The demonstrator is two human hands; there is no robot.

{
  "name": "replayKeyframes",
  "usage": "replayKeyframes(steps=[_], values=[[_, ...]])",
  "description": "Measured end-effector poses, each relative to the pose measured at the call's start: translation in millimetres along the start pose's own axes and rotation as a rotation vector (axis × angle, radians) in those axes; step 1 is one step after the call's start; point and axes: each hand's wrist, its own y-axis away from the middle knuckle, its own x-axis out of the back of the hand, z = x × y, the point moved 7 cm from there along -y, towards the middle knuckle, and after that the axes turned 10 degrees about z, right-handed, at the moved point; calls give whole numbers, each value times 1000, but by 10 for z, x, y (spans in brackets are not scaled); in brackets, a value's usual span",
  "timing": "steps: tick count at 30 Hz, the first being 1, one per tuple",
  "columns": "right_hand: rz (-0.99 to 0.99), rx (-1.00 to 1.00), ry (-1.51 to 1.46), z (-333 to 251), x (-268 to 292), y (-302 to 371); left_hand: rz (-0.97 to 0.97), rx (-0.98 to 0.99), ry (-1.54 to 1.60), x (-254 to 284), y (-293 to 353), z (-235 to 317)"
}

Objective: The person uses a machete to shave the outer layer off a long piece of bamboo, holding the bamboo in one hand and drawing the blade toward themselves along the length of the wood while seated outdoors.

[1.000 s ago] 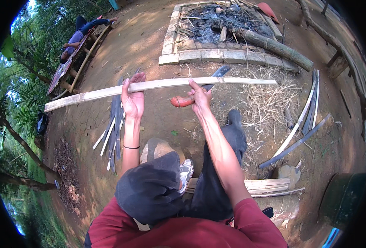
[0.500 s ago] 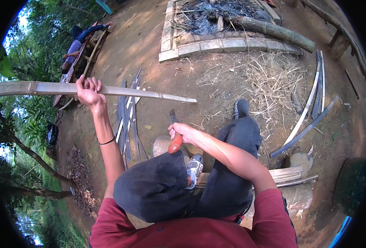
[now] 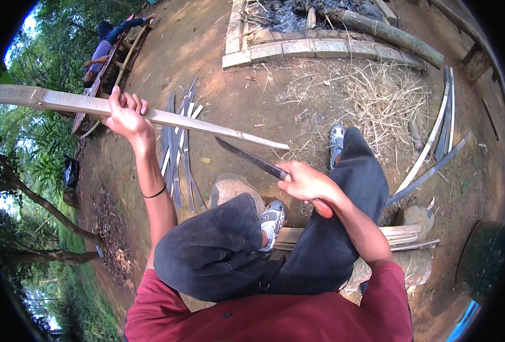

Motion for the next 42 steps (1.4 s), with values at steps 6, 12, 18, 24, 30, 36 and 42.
replayKeyframes(steps=[6, 12, 18, 24, 30, 36, 42], values=[[68, -220, -107, 312, -20, 332, -17, -142, -148, -106, 173, -37], [253, -328, -198, 529, -41, 382, -142, -233, 52, -165, 253, -10], [513, 133, -25, -84, 0, 148, -219, -208, 117, -337, 394, -48], [491, 162, -129, -641, -433, -47, -213, -259, 78, -304, 485, 74], [616, 63, -54, 245, -649, -351, -95, -288, -1, -275, 525, 18], [607, 141, -105, -171, -638, -331, -160, -362, -43, -289, 500, 40], [718, 5, -61, 478, -681, -561, -38, -276, -11, -329, 576, 43]])
